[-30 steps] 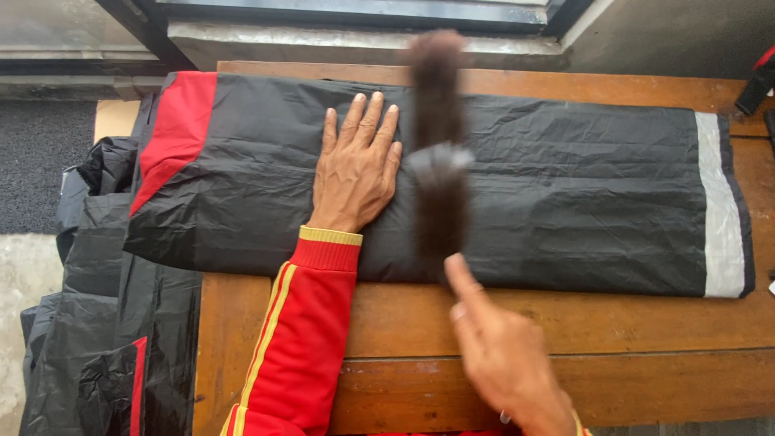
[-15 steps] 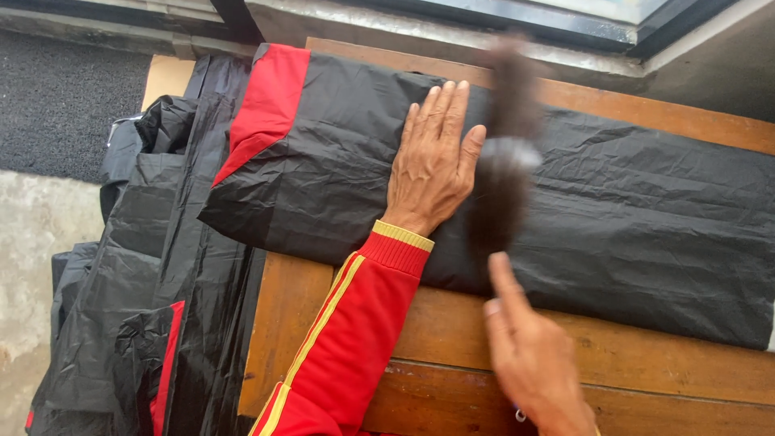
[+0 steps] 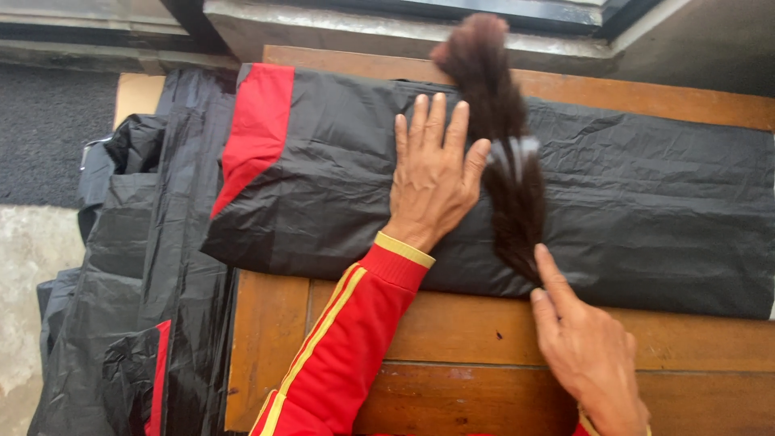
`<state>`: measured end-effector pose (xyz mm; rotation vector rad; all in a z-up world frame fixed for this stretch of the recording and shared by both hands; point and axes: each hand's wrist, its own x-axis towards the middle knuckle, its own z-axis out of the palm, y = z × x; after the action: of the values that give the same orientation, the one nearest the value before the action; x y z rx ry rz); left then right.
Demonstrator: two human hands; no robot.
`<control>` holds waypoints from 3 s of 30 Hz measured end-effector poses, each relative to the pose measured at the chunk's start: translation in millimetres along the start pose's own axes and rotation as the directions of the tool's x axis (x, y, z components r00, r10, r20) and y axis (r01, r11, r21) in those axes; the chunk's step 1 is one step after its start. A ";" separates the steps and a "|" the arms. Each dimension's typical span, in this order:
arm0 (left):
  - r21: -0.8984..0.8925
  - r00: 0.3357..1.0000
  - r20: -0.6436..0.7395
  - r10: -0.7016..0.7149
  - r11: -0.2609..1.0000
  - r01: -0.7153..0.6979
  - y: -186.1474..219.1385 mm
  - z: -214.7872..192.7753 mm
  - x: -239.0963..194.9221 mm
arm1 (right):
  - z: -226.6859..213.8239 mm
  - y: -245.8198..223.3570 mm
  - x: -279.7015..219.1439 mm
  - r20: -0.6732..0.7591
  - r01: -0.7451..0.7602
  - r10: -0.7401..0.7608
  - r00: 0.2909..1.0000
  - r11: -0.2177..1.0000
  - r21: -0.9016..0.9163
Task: The person uses a feather duster to clean the surface of a black cargo bag placed on a wooden table. They repeatedly brush the bag, smooth it with their hands, and flip it over to clean different sides.
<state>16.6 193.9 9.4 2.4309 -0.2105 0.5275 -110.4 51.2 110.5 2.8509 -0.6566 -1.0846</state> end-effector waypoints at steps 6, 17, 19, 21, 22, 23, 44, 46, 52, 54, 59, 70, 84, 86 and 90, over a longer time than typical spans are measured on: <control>-0.061 0.995 0.086 0.053 0.997 -0.048 52.8 23.1 -11.1 | -0.1 53.0 8.6 -0.129 -0.187 0.207 0.970 0.971 0.150; -0.728 0.978 0.095 -0.183 0.658 0.194 -9.5 -29.2 -3.0 | 27.5 -8.6 -12.3 -0.189 0.129 -0.082 0.979 0.959 0.252; -0.793 0.953 0.099 -0.285 0.556 0.248 -13.9 -25.7 -3.9 | 31.1 -34.6 -20.8 -0.062 0.406 -0.402 0.913 0.912 0.053; -0.795 0.972 0.043 -0.232 0.581 0.174 -12.8 -26.7 -6.8 | 34.6 -45.0 -20.2 -0.151 0.460 -0.451 0.879 0.887 0.027; -0.791 0.983 -0.011 -0.181 0.603 0.102 -12.5 -27.2 -7.8 | 35.9 -50.5 -19.8 -0.233 0.511 -0.498 0.835 0.860 -0.006; -0.793 0.984 -0.013 -0.180 0.601 0.099 -11.3 -29.5 -8.1 | 33.9 -49.8 -19.5 -0.237 0.509 -0.496 0.835 0.861 -0.008; 0.003 0.974 -0.020 0.225 0.974 -0.225 -6.4 -18.1 -21.4 | -3.1 -64.5 67.8 -0.814 0.792 -0.520 0.260 0.597 -0.128; 0.088 0.981 0.013 0.193 0.977 -0.193 -7.3 -23.0 -21.1 | -14.5 -75.8 69.8 -0.833 0.813 -0.488 0.260 0.576 -0.084; 0.039 0.961 0.119 0.250 0.966 -0.256 -44.5 -38.4 -23.4 | 2.9 -79.5 100.3 -0.806 0.791 -0.501 0.315 0.608 -0.068; 0.073 0.971 0.102 0.216 0.972 -0.224 -70.6 -53.6 -17.6 | 3.8 -80.4 106.3 -0.811 0.773 -0.521 0.265 0.618 -0.144; 0.360 0.969 0.188 0.163 0.906 -0.222 -94.6 -89.7 -16.9 | 0.0 -81.3 94.6 -0.767 0.709 -0.581 0.273 0.661 -0.248; 0.404 0.983 0.168 -0.079 0.915 0.004 -96.4 -90.5 -17.0 | -1.9 -80.8 95.0 -0.754 0.741 -0.601 0.266 0.628 -0.239; 0.352 0.988 0.145 0.059 0.930 -0.107 18.9 -113.6 -39.3 | -36.1 -42.9 133.7 -0.717 0.710 -0.579 0.389 0.684 -0.167; 0.348 0.962 0.273 0.026 0.929 -0.124 48.2 -109.9 -58.0 | -32.0 -43.1 139.5 -0.725 0.708 -0.563 0.398 0.690 -0.147; 0.295 0.907 0.418 -0.051 0.952 -0.082 69.9 -90.0 -96.2 | -25.3 -42.5 143.0 -0.760 0.711 -0.543 0.359 0.686 -0.155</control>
<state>-118.6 196.6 72.3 2.8312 -0.3512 0.0256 17.7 30.7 32.5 3.3392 0.5052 0.3903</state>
